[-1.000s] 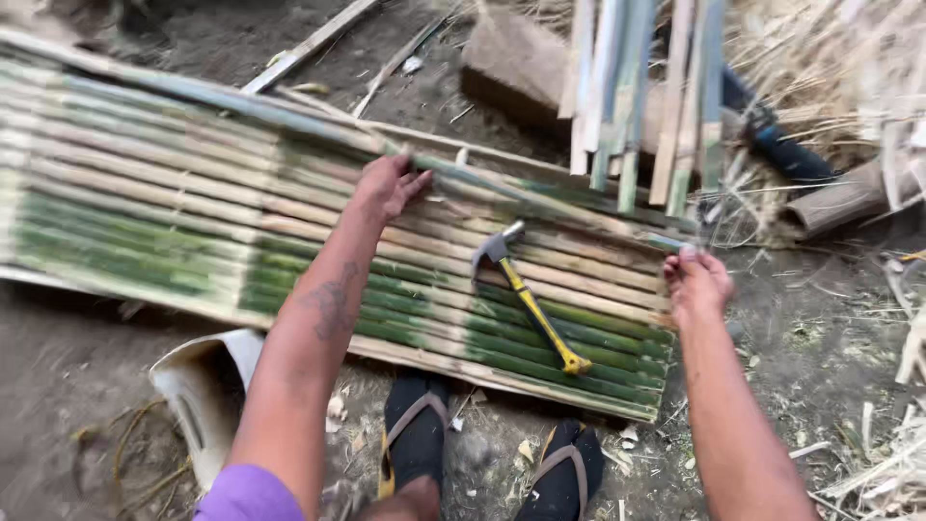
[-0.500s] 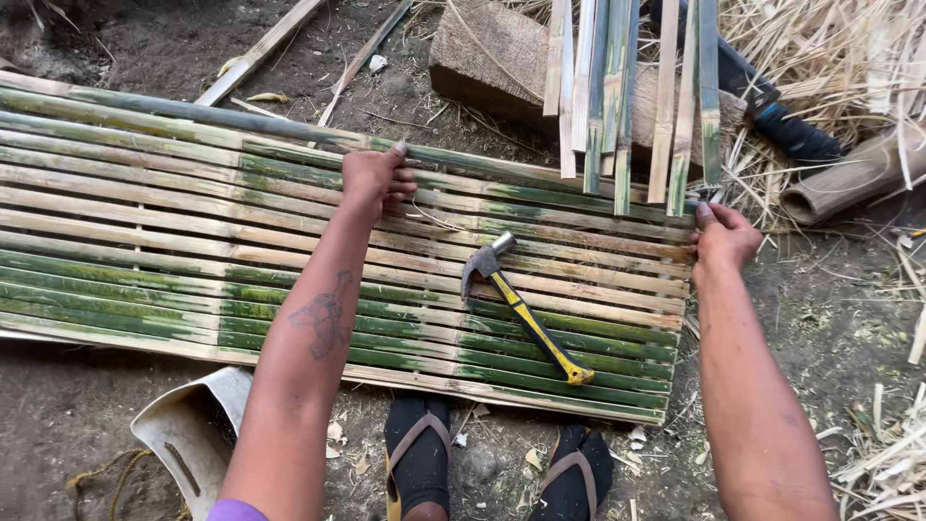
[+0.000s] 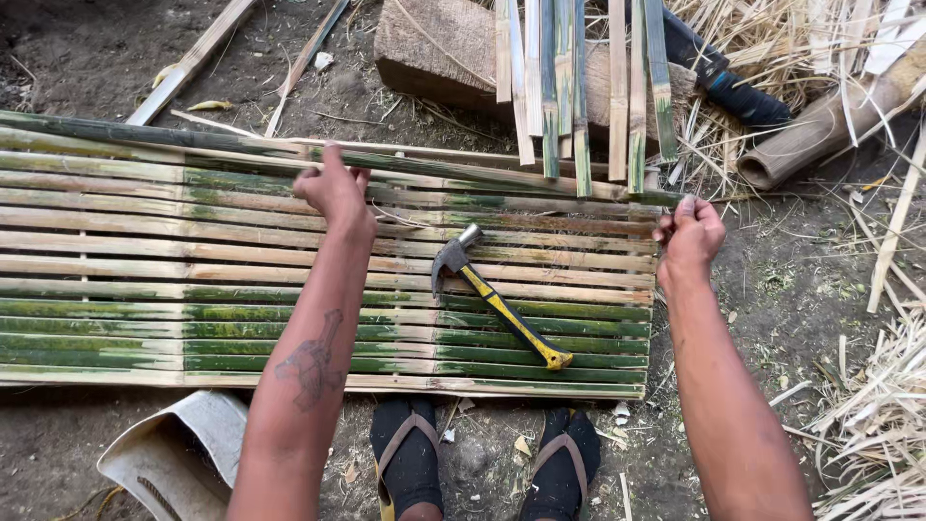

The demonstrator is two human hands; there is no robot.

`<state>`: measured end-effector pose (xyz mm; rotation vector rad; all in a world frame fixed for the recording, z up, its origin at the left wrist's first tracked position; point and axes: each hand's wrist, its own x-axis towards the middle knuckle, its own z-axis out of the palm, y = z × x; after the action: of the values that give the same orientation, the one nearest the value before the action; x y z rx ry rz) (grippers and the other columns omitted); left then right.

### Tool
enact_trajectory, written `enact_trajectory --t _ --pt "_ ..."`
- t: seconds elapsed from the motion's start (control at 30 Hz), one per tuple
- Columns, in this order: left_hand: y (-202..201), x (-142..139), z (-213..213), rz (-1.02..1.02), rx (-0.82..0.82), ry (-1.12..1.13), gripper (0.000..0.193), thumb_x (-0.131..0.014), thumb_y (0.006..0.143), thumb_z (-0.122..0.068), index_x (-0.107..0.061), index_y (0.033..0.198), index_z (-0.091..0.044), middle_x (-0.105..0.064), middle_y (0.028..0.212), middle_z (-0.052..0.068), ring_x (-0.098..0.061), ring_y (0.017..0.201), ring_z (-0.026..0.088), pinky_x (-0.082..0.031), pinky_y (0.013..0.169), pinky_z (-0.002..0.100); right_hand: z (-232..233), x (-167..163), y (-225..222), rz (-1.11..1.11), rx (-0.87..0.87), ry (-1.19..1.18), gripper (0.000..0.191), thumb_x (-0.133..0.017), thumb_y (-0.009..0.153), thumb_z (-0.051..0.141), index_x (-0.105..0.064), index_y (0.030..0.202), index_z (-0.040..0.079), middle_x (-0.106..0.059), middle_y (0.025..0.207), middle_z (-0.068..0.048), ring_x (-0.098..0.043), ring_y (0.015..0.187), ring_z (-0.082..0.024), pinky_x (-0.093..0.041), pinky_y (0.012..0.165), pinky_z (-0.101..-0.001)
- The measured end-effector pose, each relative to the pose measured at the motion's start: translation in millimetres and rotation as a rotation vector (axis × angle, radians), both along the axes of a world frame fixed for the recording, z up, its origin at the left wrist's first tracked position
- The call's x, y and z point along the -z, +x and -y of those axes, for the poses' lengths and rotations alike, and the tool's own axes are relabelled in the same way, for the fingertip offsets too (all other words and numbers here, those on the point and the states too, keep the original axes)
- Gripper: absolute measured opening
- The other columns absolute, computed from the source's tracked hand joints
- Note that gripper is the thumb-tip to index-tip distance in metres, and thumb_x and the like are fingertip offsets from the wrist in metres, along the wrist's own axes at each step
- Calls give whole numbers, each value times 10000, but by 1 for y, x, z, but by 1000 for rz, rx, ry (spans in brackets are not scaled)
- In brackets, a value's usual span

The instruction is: The person arranges bamboo strips on a frame and secures them with nails using a hammer. They repeatedly pick up nails from a container and hammer them into the bamboo structure.

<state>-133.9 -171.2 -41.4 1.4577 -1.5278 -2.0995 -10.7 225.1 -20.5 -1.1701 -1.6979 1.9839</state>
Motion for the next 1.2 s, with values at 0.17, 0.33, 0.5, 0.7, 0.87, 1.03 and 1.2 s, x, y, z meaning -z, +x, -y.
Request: enact_trajectory --t 0.17,0.33,0.5,0.7,0.87,1.03,1.2 --pt "3 -8 16 -196 -130 403 288 -519 976 -116 -469 1199 60 -579 1204 228 -715 1059 370 -591 973 477 9 -8 42 22 -66 -156 80 -616 1032 142 -594 1027 65 -601 774 2 -579 591 -102 -515 524 -275" --pt "19 -15 20 -238 1 442 328 -552 1004 -147 -493 1263 46 -597 1215 210 -679 1089 382 -592 1009 529 7 -5 50 -9 -61 -41 127 -697 1030 123 -676 1135 54 -640 843 -22 -587 635 -87 -512 553 -271" --pt "27 -24 14 -210 95 472 257 -579 1009 -125 -509 1230 -15 -572 1216 153 -653 1095 406 -656 869 531 5 -24 13 127 -100 100 313 -645 992 112 -662 1305 105 -704 982 -33 -598 677 -99 -531 575 -302" --pt "12 -31 26 87 409 138 282 -670 993 -206 -585 1151 11 -746 1026 139 -771 765 277 -629 543 336 10 -32 -18 400 -336 603 417 -642 968 200 -648 1383 156 -680 1312 -65 -653 1117 -195 -496 972 -327" --pt "-6 -41 30 377 771 -438 309 -709 988 -283 -658 918 14 -730 740 106 -699 548 198 -546 471 349 13 -14 -24 323 -430 850 482 -603 993 221 -575 1439 38 -614 1401 -185 -592 1269 -317 -437 1091 -392" --pt "-1 -39 42 305 860 -915 397 -817 914 -372 -734 738 -26 -718 666 116 -679 528 196 -544 531 354 17 -6 -16 489 -536 810 553 -512 1075 246 -382 1559 10 -437 1561 -215 -449 1409 -381 -348 1150 -494" --pt "24 -22 47 178 874 -716 439 -756 954 -413 -719 782 -11 -677 610 89 -653 493 164 -547 518 349 24 -21 -7 419 -507 864 727 -581 962 235 -255 1550 -41 -306 1563 -294 -447 1333 -424 -424 1059 -511"
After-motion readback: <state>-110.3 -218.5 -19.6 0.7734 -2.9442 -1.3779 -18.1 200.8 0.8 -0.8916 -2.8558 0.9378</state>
